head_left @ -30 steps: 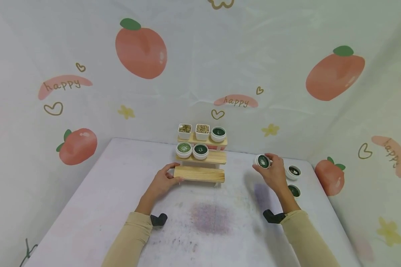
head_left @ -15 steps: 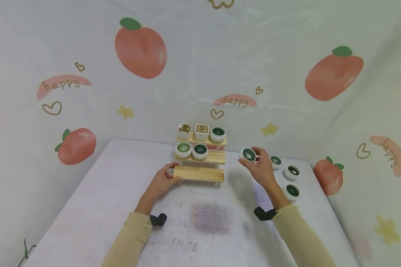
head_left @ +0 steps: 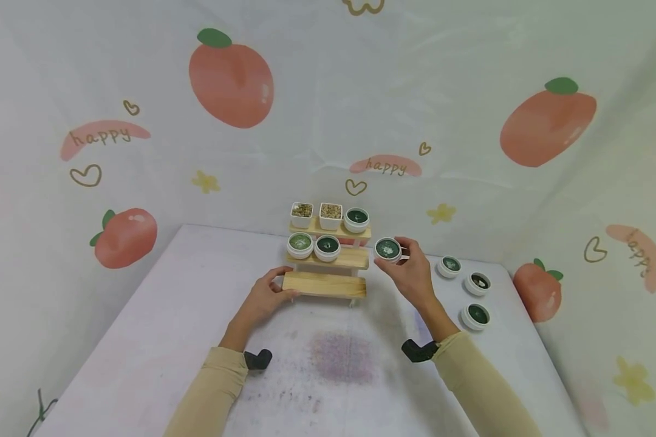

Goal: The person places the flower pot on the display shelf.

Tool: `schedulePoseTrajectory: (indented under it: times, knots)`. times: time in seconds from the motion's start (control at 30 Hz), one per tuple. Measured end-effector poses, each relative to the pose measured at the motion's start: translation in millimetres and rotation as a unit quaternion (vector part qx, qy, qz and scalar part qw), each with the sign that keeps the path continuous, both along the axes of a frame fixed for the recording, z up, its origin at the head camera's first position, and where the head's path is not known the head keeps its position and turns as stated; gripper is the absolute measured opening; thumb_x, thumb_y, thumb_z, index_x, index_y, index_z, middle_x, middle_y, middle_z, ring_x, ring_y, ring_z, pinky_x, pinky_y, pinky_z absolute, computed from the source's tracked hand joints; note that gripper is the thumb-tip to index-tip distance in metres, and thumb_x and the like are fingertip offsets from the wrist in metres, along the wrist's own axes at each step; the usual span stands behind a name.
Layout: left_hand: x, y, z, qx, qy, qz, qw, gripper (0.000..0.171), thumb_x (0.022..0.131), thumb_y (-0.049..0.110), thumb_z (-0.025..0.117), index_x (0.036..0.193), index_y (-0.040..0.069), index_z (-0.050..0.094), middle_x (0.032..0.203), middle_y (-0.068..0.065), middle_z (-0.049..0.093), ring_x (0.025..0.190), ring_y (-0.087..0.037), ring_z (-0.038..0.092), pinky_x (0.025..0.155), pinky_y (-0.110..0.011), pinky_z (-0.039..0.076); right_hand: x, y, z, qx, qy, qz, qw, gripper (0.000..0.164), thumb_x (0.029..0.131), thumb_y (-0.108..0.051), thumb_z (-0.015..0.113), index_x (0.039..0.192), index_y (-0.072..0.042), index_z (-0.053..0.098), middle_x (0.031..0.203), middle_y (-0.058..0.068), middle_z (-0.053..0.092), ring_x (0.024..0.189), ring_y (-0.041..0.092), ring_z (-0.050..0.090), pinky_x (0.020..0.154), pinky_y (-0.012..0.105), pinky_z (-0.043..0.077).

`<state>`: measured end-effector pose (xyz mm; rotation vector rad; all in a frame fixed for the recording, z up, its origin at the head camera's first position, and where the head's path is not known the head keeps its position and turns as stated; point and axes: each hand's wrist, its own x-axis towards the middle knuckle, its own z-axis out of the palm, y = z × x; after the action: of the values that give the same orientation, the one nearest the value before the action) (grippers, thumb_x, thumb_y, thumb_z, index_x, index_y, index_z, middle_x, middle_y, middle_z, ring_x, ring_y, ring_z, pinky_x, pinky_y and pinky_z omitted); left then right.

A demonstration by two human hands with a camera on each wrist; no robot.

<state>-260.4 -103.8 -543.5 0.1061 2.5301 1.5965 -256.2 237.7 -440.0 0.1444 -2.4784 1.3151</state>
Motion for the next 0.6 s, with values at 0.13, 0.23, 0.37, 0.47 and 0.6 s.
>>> schedulePoseTrajectory:
  times: [0.13,0.23,0.37,0.47,0.6]
  knots:
    - [0.3,-0.9,-1.0,0.003,0.001,0.002,1.0,0.066,0.086,0.032,0.083,0.144,0.023,0.054,0.083,-0.009,0.067,0.07,-0.014,0.056,0.063,-0.027,0.044,-3.0,-10.0,-5.1,0.02,0.025,0.016,0.999,0.066,0.078,-0.015,0.09,0.132,-0.001,0.056,0.127,0.018,0.056,0.112,0.032,0.062,0.088,0.047,0.054]
    - [1.3,0.1,-1.1,0.005,0.002,0.004,1.0,0.066,0.085,0.031,0.084,0.144,0.022,0.055,0.081,-0.01,0.066,0.069,-0.015,0.056,0.062,-0.028,0.044,-4.4,-15.9,-9.6,0.028,0.034,0.022,0.999,0.064,0.077,-0.016,0.09,0.131,-0.003,0.058,0.124,0.018,0.053,0.109,0.032,0.062,0.085,0.047,0.053]
    - [2.6,1.1,-1.1,0.004,-0.001,0.004,1.0,0.066,0.085,0.031,0.084,0.144,0.022,0.054,0.081,-0.009,0.066,0.068,-0.015,0.055,0.061,-0.028,0.043,-7.4,-22.0,-15.0,0.019,0.038,0.018,0.999,0.064,0.077,-0.016,0.09,0.133,-0.005,0.06,0.12,0.017,0.053,0.104,0.03,0.063,0.081,0.031,0.052]
    - [2.2,1.0,-1.2,0.003,-0.002,0.005,1.0,0.066,0.085,0.031,0.084,0.144,0.023,0.055,0.081,-0.008,0.065,0.068,-0.015,0.055,0.061,-0.028,0.043,-8.8,-26.9,-18.1,-0.004,0.039,0.022,0.999,0.066,0.078,-0.014,0.089,0.135,-0.002,0.058,0.122,0.018,0.054,0.103,0.03,0.064,0.081,0.028,0.054]
    - [1.0,0.4,-0.4,0.006,-0.003,0.005,1.0,0.066,0.085,0.031,0.084,0.143,0.024,0.055,0.08,-0.008,0.066,0.068,-0.015,0.055,0.062,-0.028,0.044,-10.3,-33.8,-22.5,-0.038,0.03,0.031,0.998,0.067,0.08,-0.013,0.088,0.136,0.001,0.053,0.127,0.018,0.055,0.105,0.031,0.064,0.085,0.035,0.055]
